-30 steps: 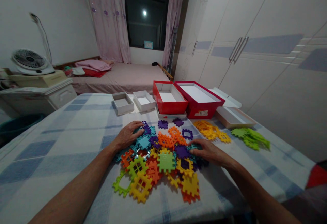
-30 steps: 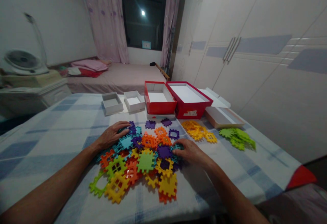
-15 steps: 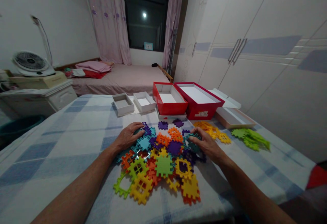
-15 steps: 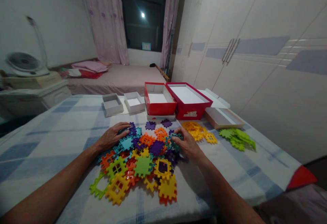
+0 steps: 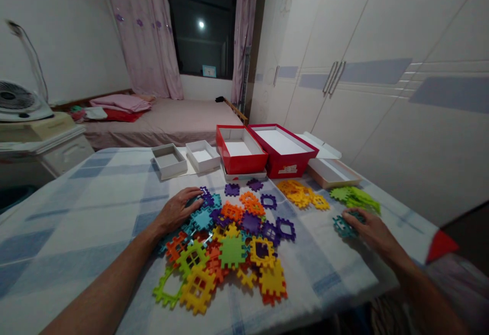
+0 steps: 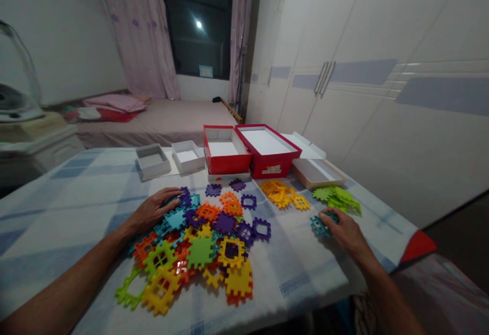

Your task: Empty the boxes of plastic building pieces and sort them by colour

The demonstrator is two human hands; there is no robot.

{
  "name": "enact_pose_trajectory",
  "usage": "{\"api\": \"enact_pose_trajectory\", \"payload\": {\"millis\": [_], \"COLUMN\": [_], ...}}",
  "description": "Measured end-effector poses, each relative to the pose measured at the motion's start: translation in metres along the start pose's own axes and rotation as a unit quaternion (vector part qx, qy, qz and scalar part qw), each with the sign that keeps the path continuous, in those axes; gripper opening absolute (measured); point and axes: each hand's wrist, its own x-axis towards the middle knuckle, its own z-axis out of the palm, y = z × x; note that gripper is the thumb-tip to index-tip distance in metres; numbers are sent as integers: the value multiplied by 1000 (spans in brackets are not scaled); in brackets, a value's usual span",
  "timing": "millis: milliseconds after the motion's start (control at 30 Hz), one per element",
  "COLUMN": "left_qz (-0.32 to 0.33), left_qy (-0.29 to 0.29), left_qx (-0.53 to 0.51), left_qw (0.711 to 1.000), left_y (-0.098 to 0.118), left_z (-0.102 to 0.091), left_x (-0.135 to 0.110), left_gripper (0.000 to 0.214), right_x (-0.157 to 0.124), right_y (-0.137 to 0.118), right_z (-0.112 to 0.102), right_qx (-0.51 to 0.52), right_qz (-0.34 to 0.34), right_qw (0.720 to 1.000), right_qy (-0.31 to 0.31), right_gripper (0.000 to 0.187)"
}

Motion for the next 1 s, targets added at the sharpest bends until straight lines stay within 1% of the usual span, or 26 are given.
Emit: {"api": "enact_pose_trajectory", "payload": {"millis": [67,133,200,233,267,300,333,400,433,467,533,567,633,700,867,933,1000], "left_qz": [0,-4,-9,-10,-11,-10,-9,-5,-5,-4,-3,-1,4,6,4,5,6], "left_qy": [1,2,1,0,-2,-3,-4,-4,-4,-4,0,3,7,9,4,5,7], "left_qx": [1,1,0,-1,-1,-1,-1,1,1,0,-3,-5,-7,-7,-6,-5,-3], "left_qw": [1000,1000,1000,1000,1000,1000,1000,1000,1000,1000,1000,1000,1000,1000,1000,1000,1000], "left_y": [1,1,2,3,3,4,4,5,4,4,3,3,2,2,0,-1,-2], "left_z": [-1,-1,-1,-1,-1,-2,-2,-2,-2,-2,-1,-1,0,0,1,2,2], "left_x": [0,0,0,-1,-1,-1,-1,-1,-1,-1,-1,-1,-2,-2,-2,-1,-1], "left_gripper": [55,55,56,57,57,57,56,55,54,54,52,52,50,50,50,50,49], "right_x": [1,1,-2,-5,-9,-14,-21,-36,-44,-52,-63,-67,-69,-66,-54,-50,-46], "right_y": [22,32,28,20,8,-7,-24,-63,-82,-99,-128,-139,-156,-169,-200,-209,-214], "right_z": [-1,3,8,10,13,16,19,27,31,36,48,54,66,78,104,108,106], "right_qx": [-33,-80,-127,-134,-126,-102,-67,3,26,47,73,81,87,83,77,75,65], "right_qz": [-5,-46,-104,-129,-149,-165,-179,-206,-225,-247,-288,-309,-347,-374,-412,-424,-426], "right_qw": [999,995,981,973,971,973,978,978,969,957,931,919,898,886,872,868,875], "right_qy": [9,42,106,133,141,126,88,-36,-100,-147,-210,-230,-256,-262,-254,-247,-221], "right_gripper": [43,42,43,43,42,41,38,30,26,22,18,17,17,17,22,25,24]}}
